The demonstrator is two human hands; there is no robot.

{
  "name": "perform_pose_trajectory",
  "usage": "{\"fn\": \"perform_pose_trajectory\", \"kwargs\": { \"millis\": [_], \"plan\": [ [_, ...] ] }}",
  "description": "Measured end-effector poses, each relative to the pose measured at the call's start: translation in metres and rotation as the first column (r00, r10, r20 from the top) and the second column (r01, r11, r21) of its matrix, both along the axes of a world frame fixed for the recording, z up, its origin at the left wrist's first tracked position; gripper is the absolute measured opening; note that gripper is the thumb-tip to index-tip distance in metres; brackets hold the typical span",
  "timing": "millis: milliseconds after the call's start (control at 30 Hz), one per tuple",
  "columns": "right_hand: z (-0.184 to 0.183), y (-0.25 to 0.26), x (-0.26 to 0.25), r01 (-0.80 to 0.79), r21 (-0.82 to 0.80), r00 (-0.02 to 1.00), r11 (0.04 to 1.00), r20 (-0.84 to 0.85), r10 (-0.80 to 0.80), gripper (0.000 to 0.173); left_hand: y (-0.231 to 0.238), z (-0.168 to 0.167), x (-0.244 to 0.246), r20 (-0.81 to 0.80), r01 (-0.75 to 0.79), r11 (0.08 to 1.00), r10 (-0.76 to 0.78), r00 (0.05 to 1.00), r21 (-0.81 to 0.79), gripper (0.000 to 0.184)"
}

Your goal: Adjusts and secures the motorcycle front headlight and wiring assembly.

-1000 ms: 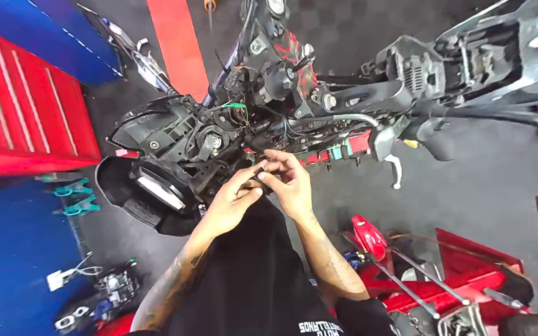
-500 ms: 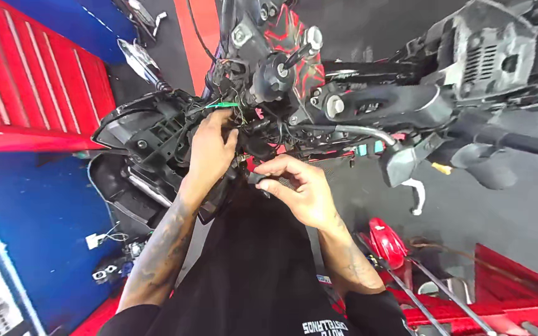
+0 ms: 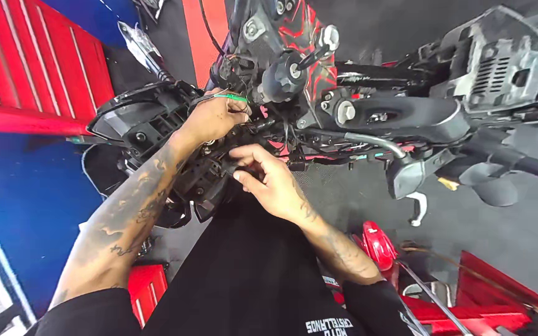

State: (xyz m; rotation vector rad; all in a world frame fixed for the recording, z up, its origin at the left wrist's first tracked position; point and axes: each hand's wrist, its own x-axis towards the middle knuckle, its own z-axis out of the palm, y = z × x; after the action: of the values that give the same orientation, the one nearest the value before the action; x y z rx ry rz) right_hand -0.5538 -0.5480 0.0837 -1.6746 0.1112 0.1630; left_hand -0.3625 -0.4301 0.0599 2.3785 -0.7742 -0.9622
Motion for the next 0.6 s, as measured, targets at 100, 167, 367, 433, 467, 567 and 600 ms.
{"fn": "perform_pose_trajectory", "kwargs": {
  "millis": [100, 167, 367, 433, 467, 567, 600],
  "plan": [
    [0.0, 0.001, 0.011, 0.015, -0.139, 0.998, 0.99, -0.055, -0.023, 0.032, 0.0, -0.001, -0.002, 0.039, -0.04, 0.999, 0.04, 0.998, -0.013, 0.018],
    [-0.001, 0.002, 0.02, 0.037, -0.214, 0.995, 0.976, -0.085, -0.056, 0.026, 0.0, -0.003, 0.0, 0.05, -0.057, 0.998, 0.059, 0.997, -0.04, 0.014],
    [-0.006, 0.003, 0.043, 0.144, -0.578, 0.988, 0.803, 0.041, -0.148, 0.018, -0.005, -0.005, 0.009, 0.019, -0.08, 0.996, 0.081, 0.997, -0.028, 0.01],
    [-0.005, 0.005, 0.048, 0.146, -0.663, 0.985, 0.734, 0.026, -0.173, 0.016, -0.005, -0.006, 0.01, 0.014, -0.099, 0.995, 0.1, 0.995, -0.013, 0.01],
    [-0.005, 0.008, 0.05, 0.139, -0.69, 0.981, 0.71, 0.0, -0.192, 0.017, -0.005, -0.008, 0.011, 0.009, -0.099, 0.995, 0.099, 0.995, -0.014, 0.01],
    [-0.009, 0.02, 0.056, 0.154, -0.746, 0.958, 0.648, -0.048, -0.282, 0.021, -0.003, -0.01, 0.015, -0.024, -0.091, 0.995, 0.09, 0.996, -0.041, 0.011],
    [-0.01, 0.024, 0.058, 0.165, -0.758, 0.949, 0.631, -0.051, -0.31, 0.024, -0.002, -0.01, 0.015, -0.055, -0.097, 0.994, 0.094, 0.994, -0.051, 0.014]
  ]
}}
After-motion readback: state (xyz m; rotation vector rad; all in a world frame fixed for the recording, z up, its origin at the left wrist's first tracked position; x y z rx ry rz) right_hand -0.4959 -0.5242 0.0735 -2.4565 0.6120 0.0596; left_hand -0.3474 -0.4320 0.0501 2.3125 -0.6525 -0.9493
